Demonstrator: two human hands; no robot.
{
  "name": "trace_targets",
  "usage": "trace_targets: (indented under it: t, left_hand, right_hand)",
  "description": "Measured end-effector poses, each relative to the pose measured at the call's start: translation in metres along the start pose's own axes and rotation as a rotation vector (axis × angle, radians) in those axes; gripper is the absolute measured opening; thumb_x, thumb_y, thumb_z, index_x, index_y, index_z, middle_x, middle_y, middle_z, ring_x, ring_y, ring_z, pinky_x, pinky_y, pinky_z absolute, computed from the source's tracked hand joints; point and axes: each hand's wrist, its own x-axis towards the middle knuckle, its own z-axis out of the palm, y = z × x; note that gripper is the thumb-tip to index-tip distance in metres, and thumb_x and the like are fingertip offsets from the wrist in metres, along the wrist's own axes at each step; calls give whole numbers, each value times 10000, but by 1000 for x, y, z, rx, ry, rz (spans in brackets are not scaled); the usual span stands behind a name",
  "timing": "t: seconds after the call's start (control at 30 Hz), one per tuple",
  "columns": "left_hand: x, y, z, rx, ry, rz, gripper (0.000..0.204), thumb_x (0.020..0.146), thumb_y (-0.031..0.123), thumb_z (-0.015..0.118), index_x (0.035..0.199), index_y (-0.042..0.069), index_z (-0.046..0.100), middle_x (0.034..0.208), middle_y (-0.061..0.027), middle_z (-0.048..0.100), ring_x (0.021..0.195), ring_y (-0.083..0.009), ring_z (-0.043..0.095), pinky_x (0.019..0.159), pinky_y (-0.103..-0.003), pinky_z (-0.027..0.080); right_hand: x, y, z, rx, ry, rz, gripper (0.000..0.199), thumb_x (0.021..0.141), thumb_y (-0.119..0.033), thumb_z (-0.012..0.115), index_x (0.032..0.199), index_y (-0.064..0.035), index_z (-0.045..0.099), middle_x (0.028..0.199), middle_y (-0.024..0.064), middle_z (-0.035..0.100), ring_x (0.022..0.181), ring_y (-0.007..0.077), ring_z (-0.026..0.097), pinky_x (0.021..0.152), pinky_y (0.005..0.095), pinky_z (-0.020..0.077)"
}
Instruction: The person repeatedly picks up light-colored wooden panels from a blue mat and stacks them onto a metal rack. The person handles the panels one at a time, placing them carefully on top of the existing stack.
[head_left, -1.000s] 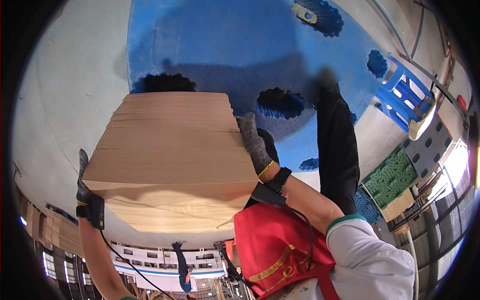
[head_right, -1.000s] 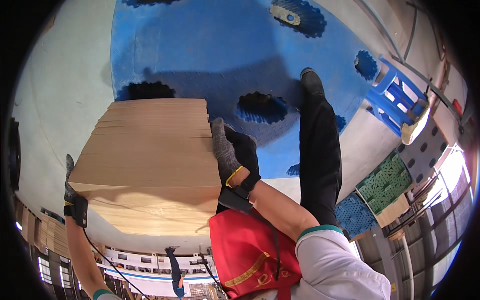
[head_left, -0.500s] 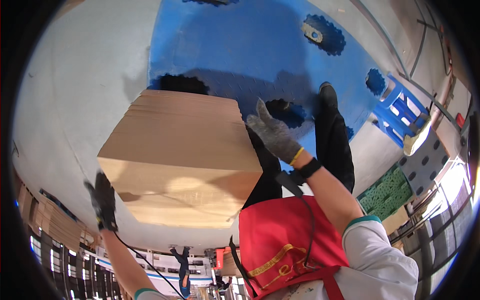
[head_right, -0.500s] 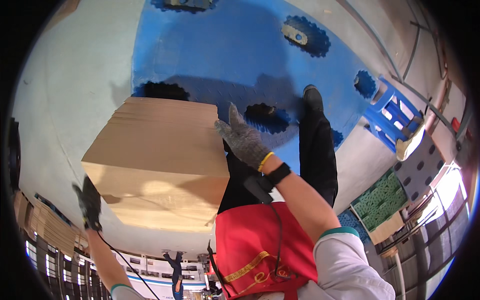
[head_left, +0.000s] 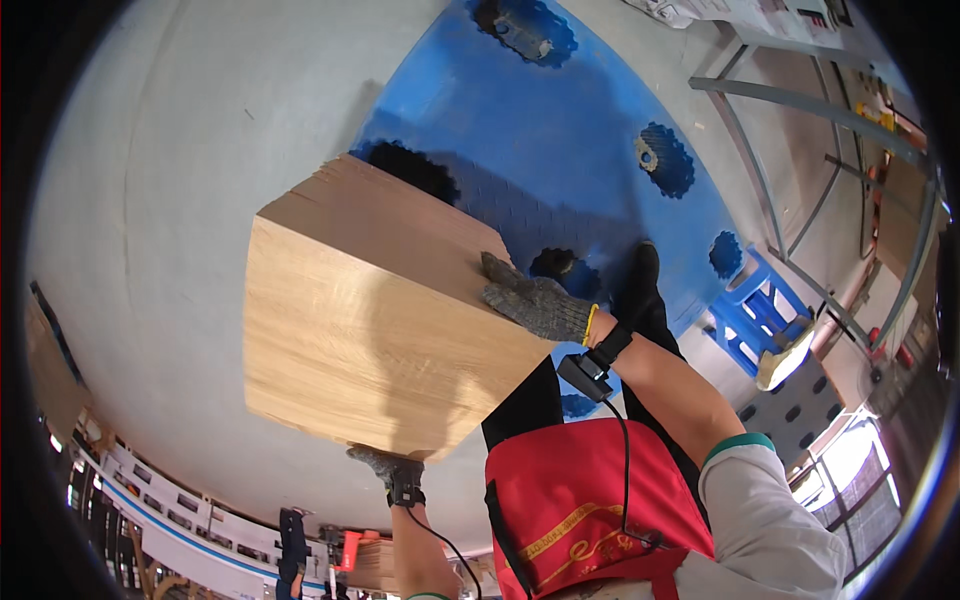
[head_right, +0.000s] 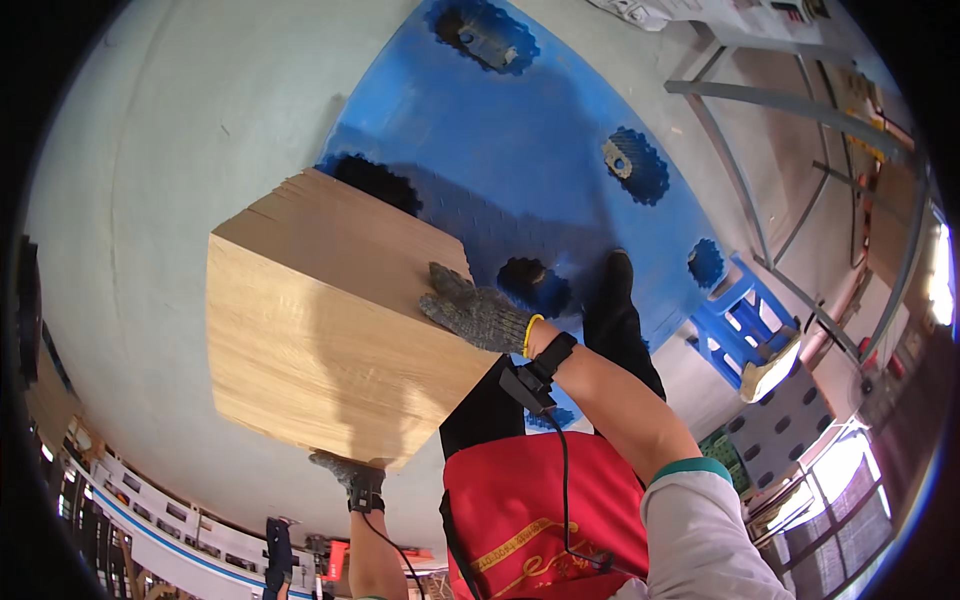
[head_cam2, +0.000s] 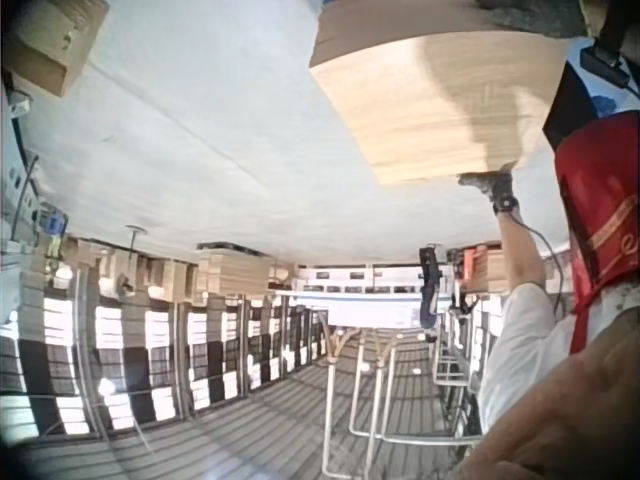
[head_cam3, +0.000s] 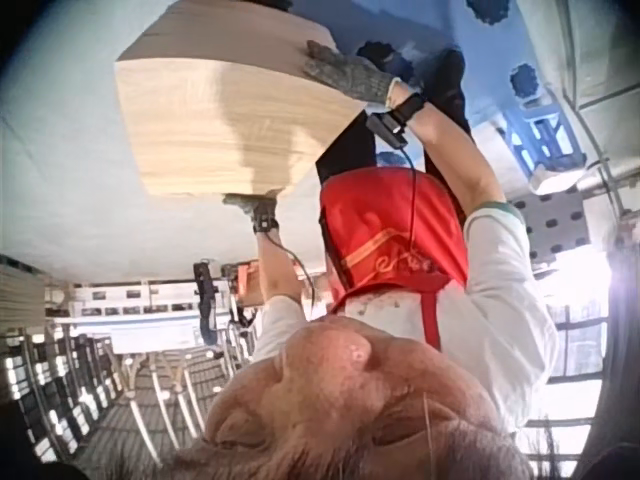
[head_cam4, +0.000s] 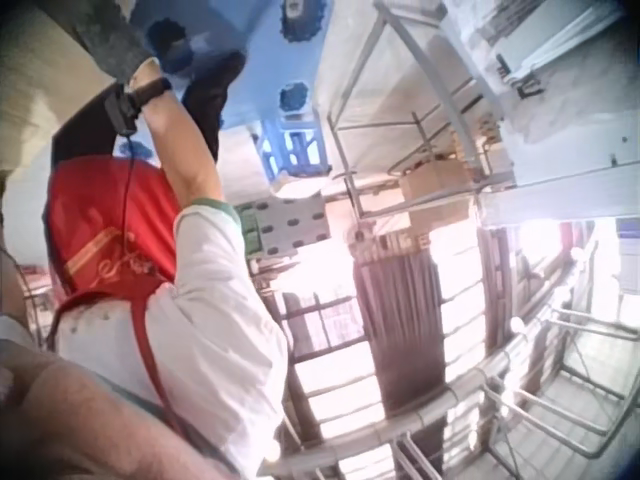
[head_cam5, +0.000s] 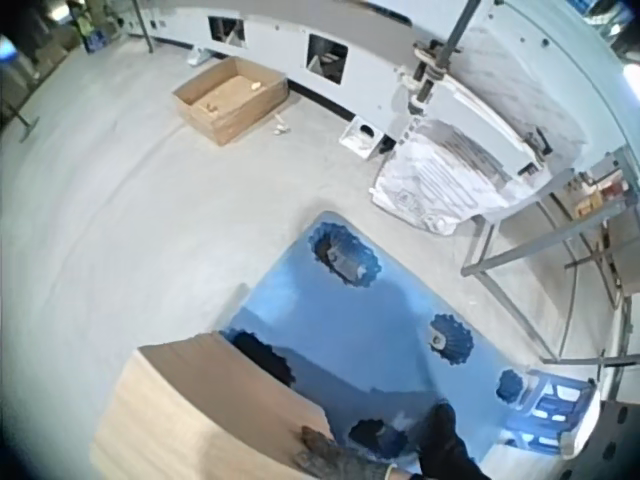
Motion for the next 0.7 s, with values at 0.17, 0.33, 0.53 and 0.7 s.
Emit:
trace_targets:
  t: [0.17, 0.33, 0.53, 0.7]
  left_hand:
    - [13, 0, -5, 24, 22, 41, 889, 817, 823, 170, 1455, 223, 321, 1514, -61, 298, 1343, -318, 329, 1033, -596, 317]
    - [22, 0, -21, 55, 47, 67, 902, 820, 819, 163, 1475, 211, 282, 1533, -73, 253, 1363, -331, 292, 1059, -584, 288]
    - [32, 1, -35, 80, 32, 57, 930, 810, 831, 162, 1482, 197, 263, 1536, -80, 242, 1368, -333, 276, 1064, -584, 277]
    - [35, -2, -38, 107, 45, 103, 922, 820, 822, 190, 1484, 186, 258, 1537, -80, 239, 1359, -329, 287, 1065, -545, 302]
  right_hand:
    - [0, -11, 8, -80, 65, 91, 709, 998, -484, 305, 1463, 35, 175, 1513, 277, 182, 1410, 390, 207, 1152, 387, 223]
    - [-3, -3, 11, -137, 69, -56, 647, 1009, -460, 296, 1471, -17, 203, 1525, 266, 161, 1421, 379, 185, 1153, 388, 214]
    - [0, 18, 16, -123, 78, -83, 483, 1036, -366, 250, 1462, -139, 277, 1539, 235, 157, 1424, 369, 189, 1133, 392, 259]
    - [0, -14, 1, -62, -40, 2, 561, 1034, -384, 250, 1490, -66, 185, 1551, 217, 138, 1423, 367, 191, 1131, 376, 252]
